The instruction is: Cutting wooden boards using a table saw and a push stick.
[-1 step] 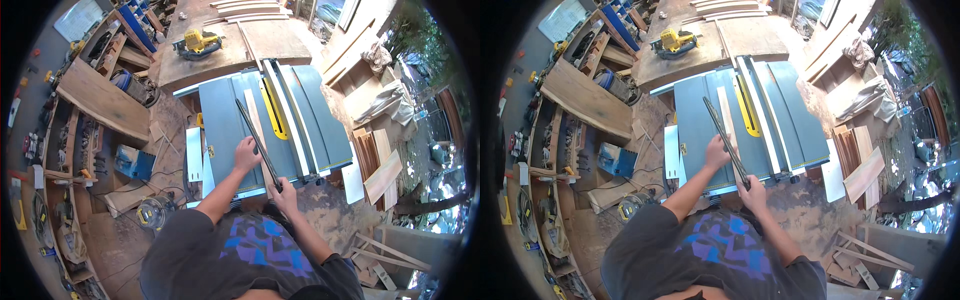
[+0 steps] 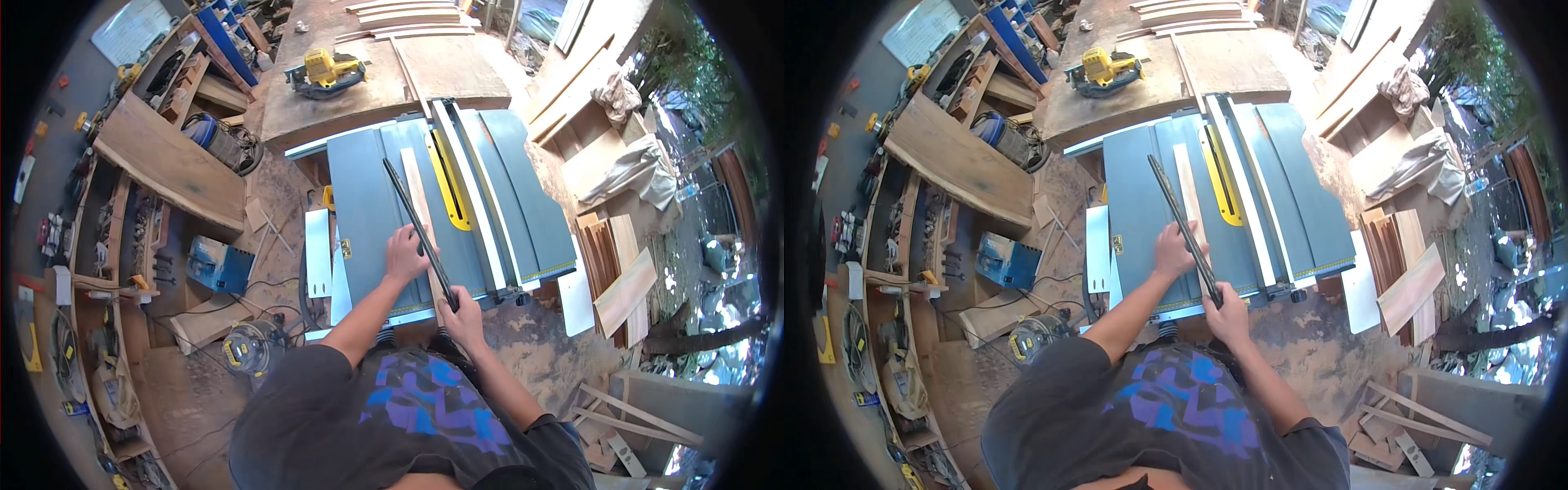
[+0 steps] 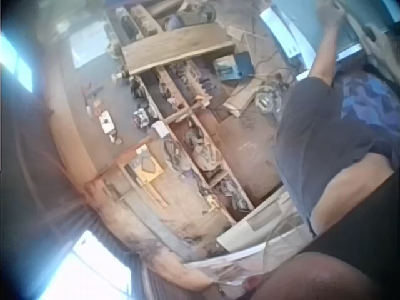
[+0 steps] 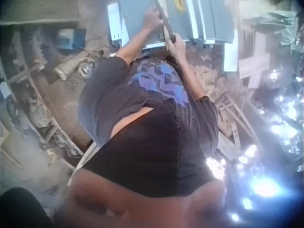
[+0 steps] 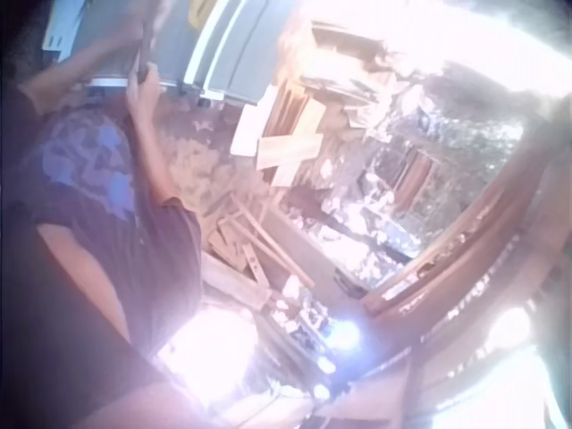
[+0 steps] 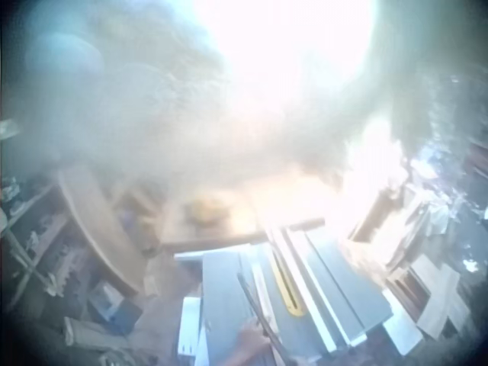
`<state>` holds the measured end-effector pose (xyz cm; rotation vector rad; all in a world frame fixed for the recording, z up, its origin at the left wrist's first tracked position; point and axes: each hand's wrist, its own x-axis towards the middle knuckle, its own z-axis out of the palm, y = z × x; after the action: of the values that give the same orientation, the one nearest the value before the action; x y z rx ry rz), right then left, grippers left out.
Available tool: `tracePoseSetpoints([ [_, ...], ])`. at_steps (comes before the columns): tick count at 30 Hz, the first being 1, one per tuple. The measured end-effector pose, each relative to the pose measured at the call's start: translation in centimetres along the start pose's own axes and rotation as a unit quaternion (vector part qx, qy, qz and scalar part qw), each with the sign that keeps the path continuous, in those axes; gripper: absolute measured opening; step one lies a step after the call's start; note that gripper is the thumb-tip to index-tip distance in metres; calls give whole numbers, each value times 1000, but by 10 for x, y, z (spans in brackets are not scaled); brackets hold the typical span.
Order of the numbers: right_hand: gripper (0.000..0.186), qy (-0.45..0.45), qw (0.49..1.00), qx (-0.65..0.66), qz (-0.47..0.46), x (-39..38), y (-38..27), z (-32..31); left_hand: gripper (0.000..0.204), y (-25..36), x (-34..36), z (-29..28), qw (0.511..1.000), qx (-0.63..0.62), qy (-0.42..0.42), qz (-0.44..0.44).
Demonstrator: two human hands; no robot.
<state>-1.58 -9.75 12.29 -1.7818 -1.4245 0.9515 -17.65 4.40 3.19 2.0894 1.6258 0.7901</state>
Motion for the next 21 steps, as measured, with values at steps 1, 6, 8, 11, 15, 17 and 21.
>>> tracePoseSetpoints([
  [1, 24, 6, 999, 36, -24, 12, -11, 5, 60, -2, -5, 3, 1000, 3, 7, -2],
  [6, 34, 26, 992, -50, -109, 187, -25, 10, 69, -3, -15, 15, 997, 40, 59, 19],
  [8, 38, 25, 996, -71, -49, 269, -68, 5, 74, -7, -15, 14, 998, 44, 43, -5],
  [11, 40, 124, 971, -182, -97, 388, -91, -16, 73, -1, -6, 19, 999, 27, 33, 8],
  [15, 36, 7, 992, -123, -8, 458, -144, 17, 73, -19, -17, 14, 998, 48, 27, -32],
  [17, 27, -4, 994, -109, 13, 508, -123, 32, 73, -12, -15, 17, 998, 46, 28, -24],
  [21, 25, -67, 996, 63, 17, 547, -102, 34, 72, 2, 2, 18, 999, 32, 24, 14],
])
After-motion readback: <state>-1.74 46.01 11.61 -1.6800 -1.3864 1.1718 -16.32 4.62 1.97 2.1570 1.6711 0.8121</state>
